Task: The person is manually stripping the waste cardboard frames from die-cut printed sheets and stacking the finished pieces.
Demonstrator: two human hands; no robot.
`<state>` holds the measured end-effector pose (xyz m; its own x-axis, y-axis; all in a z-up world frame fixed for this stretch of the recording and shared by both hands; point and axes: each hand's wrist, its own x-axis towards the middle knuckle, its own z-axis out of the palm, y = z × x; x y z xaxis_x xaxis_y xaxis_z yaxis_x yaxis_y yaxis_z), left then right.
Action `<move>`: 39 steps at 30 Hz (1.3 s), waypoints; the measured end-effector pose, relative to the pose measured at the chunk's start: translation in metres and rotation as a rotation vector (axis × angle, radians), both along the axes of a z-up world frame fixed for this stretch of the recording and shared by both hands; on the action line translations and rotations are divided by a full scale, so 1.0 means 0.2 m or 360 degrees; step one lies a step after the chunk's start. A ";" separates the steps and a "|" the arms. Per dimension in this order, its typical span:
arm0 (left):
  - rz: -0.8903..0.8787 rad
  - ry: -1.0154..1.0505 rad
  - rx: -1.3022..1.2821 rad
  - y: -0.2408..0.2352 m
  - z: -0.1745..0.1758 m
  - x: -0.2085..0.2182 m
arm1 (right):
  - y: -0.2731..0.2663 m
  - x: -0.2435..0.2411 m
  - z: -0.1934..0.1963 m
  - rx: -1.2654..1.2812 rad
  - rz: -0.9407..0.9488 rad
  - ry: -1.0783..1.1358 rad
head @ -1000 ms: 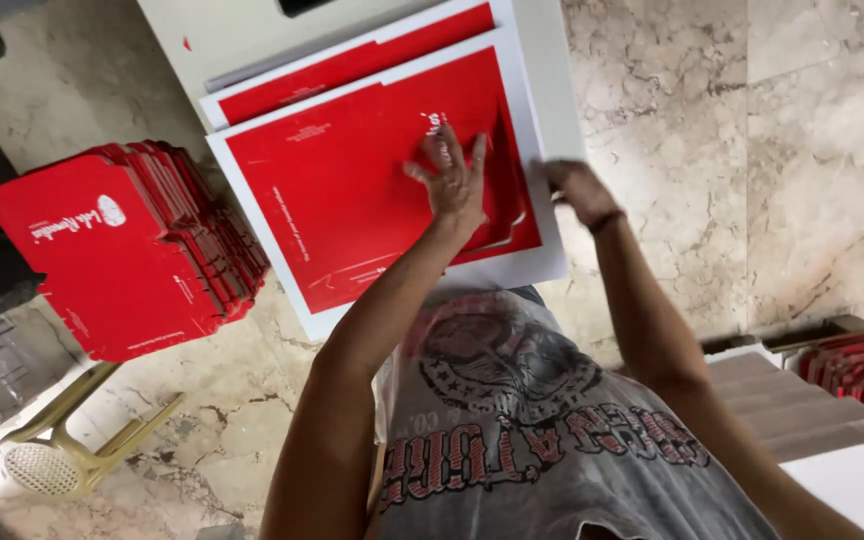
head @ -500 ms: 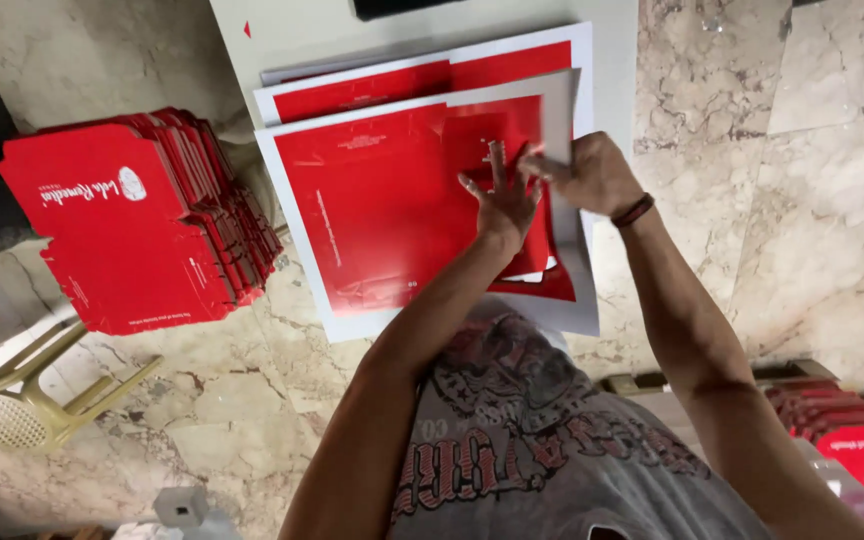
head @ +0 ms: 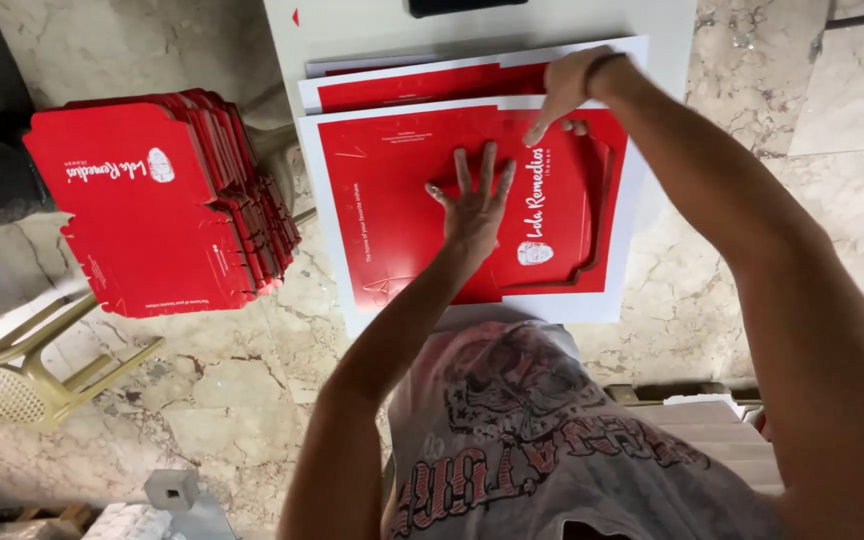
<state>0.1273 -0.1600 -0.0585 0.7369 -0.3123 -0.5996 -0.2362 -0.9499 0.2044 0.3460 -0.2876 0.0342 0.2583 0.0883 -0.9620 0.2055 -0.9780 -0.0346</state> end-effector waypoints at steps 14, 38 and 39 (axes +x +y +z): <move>-0.0028 0.0046 0.0127 -0.03 -0.01 0.02 | 0.11 -0.06 -0.02 0.0306 -0.0032 0.0176; -0.0868 0.0204 -0.0090 0.21 0.05 -0.19 | -0.44 -2.27 -0.67 0.0867 -0.4170 -0.0377; -0.0896 0.0206 -0.0072 0.18 0.06 -0.21 | -0.39 -2.27 -0.72 0.0878 -0.4202 -0.0367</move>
<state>0.0857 -0.1233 -0.0467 0.3711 -0.6624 -0.6508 -0.6733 -0.6746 0.3027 -0.1088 -0.3664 -0.1103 0.2186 -0.2636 -0.9395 -0.5251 0.7797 -0.3410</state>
